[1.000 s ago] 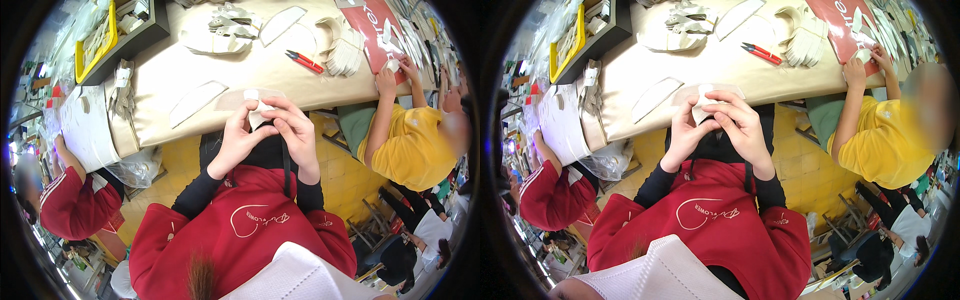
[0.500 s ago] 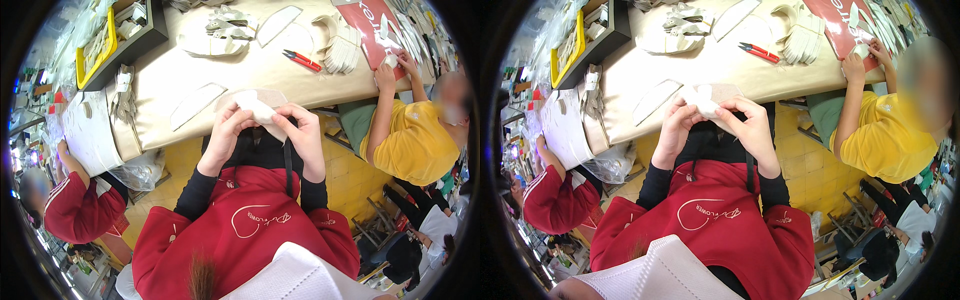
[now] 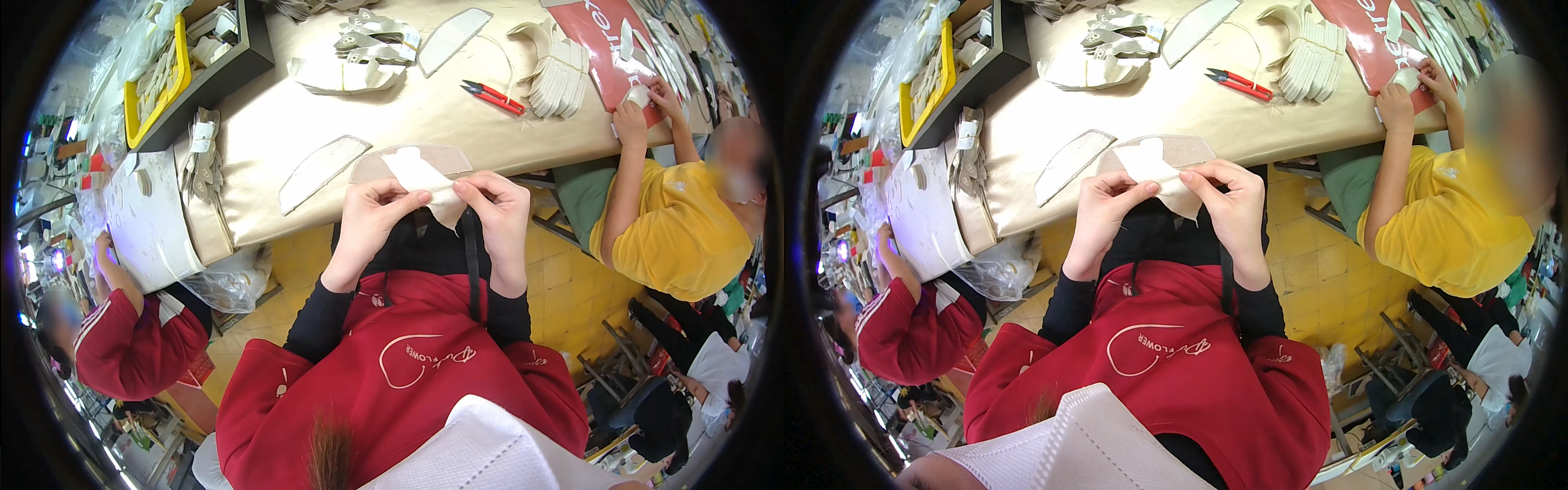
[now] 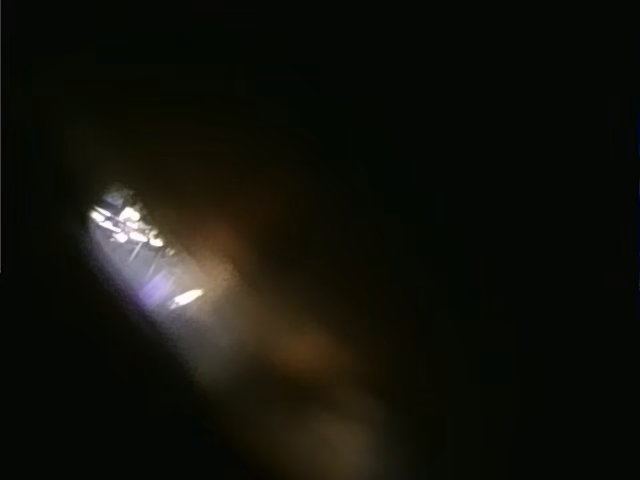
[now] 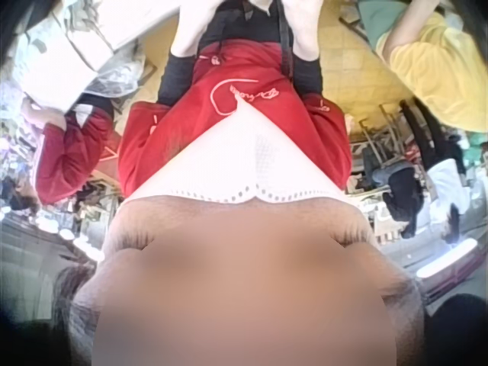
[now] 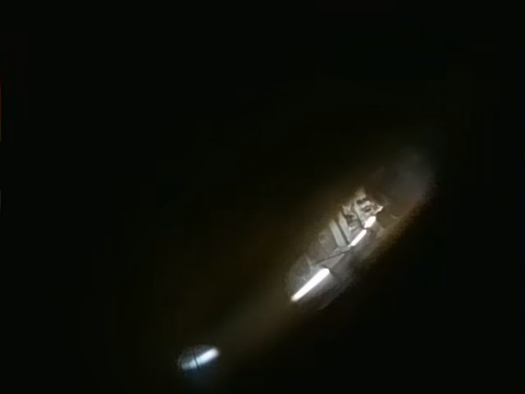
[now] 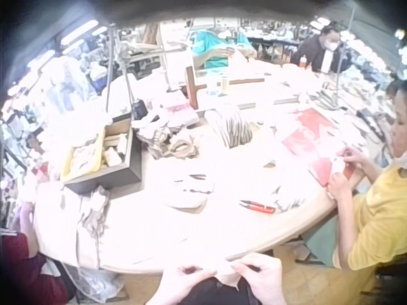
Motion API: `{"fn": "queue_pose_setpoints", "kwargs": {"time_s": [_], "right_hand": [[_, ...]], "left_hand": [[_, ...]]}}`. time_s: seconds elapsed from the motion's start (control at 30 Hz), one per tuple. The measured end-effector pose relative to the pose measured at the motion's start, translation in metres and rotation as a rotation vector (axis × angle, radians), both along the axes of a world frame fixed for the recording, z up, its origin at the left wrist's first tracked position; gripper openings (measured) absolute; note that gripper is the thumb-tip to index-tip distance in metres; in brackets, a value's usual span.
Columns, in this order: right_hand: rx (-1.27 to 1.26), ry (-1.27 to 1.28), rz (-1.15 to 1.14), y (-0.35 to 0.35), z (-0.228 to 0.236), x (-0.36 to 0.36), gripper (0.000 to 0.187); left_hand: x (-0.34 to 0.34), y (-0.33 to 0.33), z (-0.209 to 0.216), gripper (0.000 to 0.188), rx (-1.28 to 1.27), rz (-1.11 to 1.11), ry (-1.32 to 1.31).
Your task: The person trims the edges of small fabric pieces using a red utility knife. They handle the pieces one at a time, cut along the edges, and stack the trimmed pieces on the table.
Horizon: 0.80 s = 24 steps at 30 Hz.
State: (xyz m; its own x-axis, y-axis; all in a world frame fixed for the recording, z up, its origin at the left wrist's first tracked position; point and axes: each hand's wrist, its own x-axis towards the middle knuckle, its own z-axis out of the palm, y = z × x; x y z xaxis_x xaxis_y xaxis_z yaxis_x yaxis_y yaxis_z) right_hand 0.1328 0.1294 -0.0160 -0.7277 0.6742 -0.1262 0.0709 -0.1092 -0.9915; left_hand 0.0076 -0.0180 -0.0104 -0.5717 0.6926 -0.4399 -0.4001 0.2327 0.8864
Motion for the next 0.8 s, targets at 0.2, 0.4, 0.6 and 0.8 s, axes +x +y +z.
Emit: {"fn": "queue_pose_setpoints", "kwargs": {"time_s": [0.2, 0.4, 0.6, 0.8], "right_hand": [[-0.147, 0.027, -0.006, -0.003, -0.003, -0.006, 0.013], [-0.128, -0.026, 0.011, -0.002, -0.005, -0.004, 0.014], [-0.073, -0.019, 0.0, 0.0, -0.004, -0.001, 0.013], [-0.117, 0.0, 0.006, 0.003, 0.004, 0.005, 0.012]], "left_hand": [[0.007, 0.005, 0.0, 0.015, 0.185, 0.072, -0.154], [0.015, 0.008, -0.004, 0.016, 0.09, 0.034, -0.15], [0.012, 0.004, -0.001, 0.013, 0.035, 0.015, -0.108], [0.028, 0.001, 0.002, 0.011, 0.135, 0.14, -0.158]]}}
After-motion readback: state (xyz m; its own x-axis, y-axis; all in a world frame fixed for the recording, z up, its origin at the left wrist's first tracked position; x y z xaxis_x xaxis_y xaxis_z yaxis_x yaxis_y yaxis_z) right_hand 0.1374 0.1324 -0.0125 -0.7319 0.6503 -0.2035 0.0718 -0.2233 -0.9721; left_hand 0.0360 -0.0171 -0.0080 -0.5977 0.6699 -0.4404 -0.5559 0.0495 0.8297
